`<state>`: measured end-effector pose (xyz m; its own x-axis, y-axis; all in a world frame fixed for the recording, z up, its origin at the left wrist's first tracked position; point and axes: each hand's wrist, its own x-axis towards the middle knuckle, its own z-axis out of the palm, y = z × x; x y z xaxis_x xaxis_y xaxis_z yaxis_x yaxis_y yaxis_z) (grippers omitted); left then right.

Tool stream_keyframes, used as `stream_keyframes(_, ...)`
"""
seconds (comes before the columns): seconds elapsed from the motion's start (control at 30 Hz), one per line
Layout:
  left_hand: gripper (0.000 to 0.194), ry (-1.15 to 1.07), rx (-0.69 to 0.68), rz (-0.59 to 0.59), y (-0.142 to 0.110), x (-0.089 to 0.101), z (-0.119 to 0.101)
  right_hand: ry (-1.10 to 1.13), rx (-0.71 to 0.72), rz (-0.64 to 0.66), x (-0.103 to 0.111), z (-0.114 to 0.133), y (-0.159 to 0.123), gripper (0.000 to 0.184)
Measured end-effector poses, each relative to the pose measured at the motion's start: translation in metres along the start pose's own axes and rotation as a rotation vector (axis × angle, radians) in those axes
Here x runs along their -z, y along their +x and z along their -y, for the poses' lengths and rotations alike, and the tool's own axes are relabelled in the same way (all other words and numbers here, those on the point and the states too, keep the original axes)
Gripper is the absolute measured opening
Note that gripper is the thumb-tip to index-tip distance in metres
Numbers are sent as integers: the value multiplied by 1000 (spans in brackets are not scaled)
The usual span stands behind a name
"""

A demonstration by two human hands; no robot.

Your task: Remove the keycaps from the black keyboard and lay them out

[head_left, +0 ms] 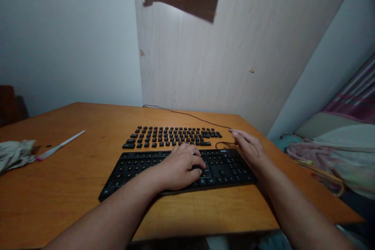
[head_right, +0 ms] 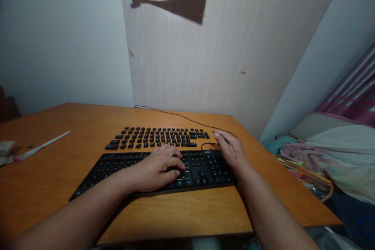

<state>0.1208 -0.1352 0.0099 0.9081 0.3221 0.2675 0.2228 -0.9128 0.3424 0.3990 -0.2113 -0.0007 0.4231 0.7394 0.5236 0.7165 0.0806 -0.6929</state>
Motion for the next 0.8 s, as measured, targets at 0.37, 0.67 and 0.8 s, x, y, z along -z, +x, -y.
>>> stream_keyframes(0.37, 25, 40, 99, -14, 1, 1, -1, 347, -223, -2, -4, 1, -4, 30)
stream_keyframes(0.67, 83, 79, 175, -17, -1, 0, -2, 244, -195, -97, 2, -4, 4, 35)
stream_keyframes(0.8, 109, 95, 180, 36, -4, -2, -1, 209, -187, -137, 7, -12, 8, 34)
